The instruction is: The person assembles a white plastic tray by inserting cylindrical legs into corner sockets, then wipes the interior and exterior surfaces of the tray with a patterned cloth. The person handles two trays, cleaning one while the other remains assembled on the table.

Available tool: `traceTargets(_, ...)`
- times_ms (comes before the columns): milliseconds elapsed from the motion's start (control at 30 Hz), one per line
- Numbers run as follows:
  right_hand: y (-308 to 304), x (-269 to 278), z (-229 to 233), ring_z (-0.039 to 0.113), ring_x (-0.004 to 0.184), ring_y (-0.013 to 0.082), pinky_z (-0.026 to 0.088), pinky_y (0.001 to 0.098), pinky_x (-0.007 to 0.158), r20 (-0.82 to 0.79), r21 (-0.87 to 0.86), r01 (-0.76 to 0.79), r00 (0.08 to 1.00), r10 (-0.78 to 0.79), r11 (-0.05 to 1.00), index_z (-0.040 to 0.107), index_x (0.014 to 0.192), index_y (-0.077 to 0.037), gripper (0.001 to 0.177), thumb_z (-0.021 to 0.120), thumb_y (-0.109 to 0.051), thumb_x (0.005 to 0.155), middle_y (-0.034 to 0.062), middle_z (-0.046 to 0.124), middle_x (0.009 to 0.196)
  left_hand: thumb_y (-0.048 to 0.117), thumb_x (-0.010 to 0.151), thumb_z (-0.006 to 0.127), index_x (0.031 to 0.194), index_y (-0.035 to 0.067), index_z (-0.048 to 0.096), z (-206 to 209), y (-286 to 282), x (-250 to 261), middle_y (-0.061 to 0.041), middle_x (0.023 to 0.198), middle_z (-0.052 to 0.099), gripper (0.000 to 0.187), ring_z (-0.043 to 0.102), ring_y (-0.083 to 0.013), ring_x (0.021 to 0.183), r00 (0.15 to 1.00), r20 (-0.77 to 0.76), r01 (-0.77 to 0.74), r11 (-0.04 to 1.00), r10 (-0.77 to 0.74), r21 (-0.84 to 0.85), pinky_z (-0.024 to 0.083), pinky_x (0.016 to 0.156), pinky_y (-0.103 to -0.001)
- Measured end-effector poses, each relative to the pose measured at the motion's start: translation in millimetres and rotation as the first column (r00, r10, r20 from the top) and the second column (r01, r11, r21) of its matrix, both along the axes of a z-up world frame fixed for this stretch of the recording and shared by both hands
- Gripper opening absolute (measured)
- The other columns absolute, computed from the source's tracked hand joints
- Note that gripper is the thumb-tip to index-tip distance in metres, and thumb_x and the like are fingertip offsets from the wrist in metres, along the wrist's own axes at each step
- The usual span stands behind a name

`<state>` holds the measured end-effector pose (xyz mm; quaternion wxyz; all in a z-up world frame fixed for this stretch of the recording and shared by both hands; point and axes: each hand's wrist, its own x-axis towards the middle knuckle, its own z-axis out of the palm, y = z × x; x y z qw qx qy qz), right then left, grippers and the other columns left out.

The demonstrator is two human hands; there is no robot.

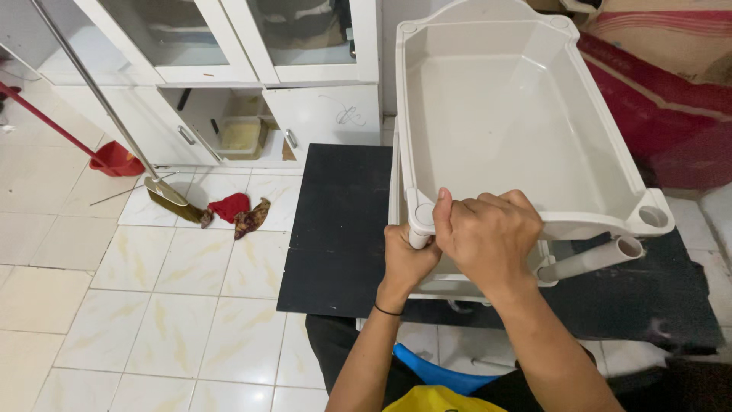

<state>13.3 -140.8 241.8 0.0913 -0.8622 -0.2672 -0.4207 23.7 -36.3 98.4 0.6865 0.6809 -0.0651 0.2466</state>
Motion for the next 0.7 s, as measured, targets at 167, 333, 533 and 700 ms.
traceTargets(167, 0, 0, 1, 0.049, 0.039, 0.0201, 0.038, 0.0341, 0.056, -0.009, -0.001, 0.001, 1.0, -0.001, 1.0, 0.059, 0.047, -0.011, 0.05, 0.069, -0.016, 0.096, 0.0035, 0.053, 0.043, 0.002, 0.079, 0.08, 0.068, 0.004, 0.062, -9, 16, 7, 0.002, 0.062, 0.062, 0.021, 0.057, -0.0025, 0.059, 0.963, -0.089, 0.258, 0.965, -0.253, 0.048, 0.046, 0.053, -0.025)
traceTargets(333, 2, 0, 5, 0.053, 0.044, 0.0188, 0.039, 0.0336, 0.058, 0.004, 0.024, 0.008, 1.0, -0.008, 1.0, 0.062, 0.051, -0.012, 0.047, 0.068, -0.016, 0.097, 0.0032, 0.055, 0.046, 0.004, 0.081, 0.077, 0.071, 0.004, 0.063, -1, 21, 7, 0.003, 0.064, 0.06, 0.018, 0.053, -0.0028, 0.062, 0.945, -0.078, 0.321, 0.947, -0.318, 0.027, 0.045, 0.056, -0.025)
traceTargets(533, -2, -2, 1, 0.051, 0.043, 0.0183, 0.038, 0.034, 0.058, -0.017, 0.001, 0.008, 1.0, -0.008, 1.0, 0.059, 0.049, -0.012, 0.05, 0.07, -0.017, 0.098, 0.0023, 0.054, 0.046, 0.005, 0.076, 0.081, 0.08, 0.0, 0.062, 16, -9, -14, -0.009, 0.068, 0.065, 0.021, 0.06, -0.0095, 0.061, 0.975, 0.029, -0.22, 0.971, 0.218, 0.092, 0.048, 0.056, -0.027)
traceTargets(700, -4, 0, -1, 0.051, 0.044, 0.0182, 0.037, 0.0336, 0.057, 0.006, -0.011, -0.004, 1.0, 0.005, 1.0, 0.058, 0.049, -0.011, 0.049, 0.069, -0.016, 0.097, 0.0021, 0.054, 0.047, 0.004, 0.075, 0.083, 0.078, -0.002, 0.061, 21, -24, -18, -0.013, 0.065, 0.066, 0.023, 0.062, -0.0161, 0.056, 0.918, 0.018, -0.397, 0.916, 0.396, 0.055, 0.049, 0.054, -0.031)
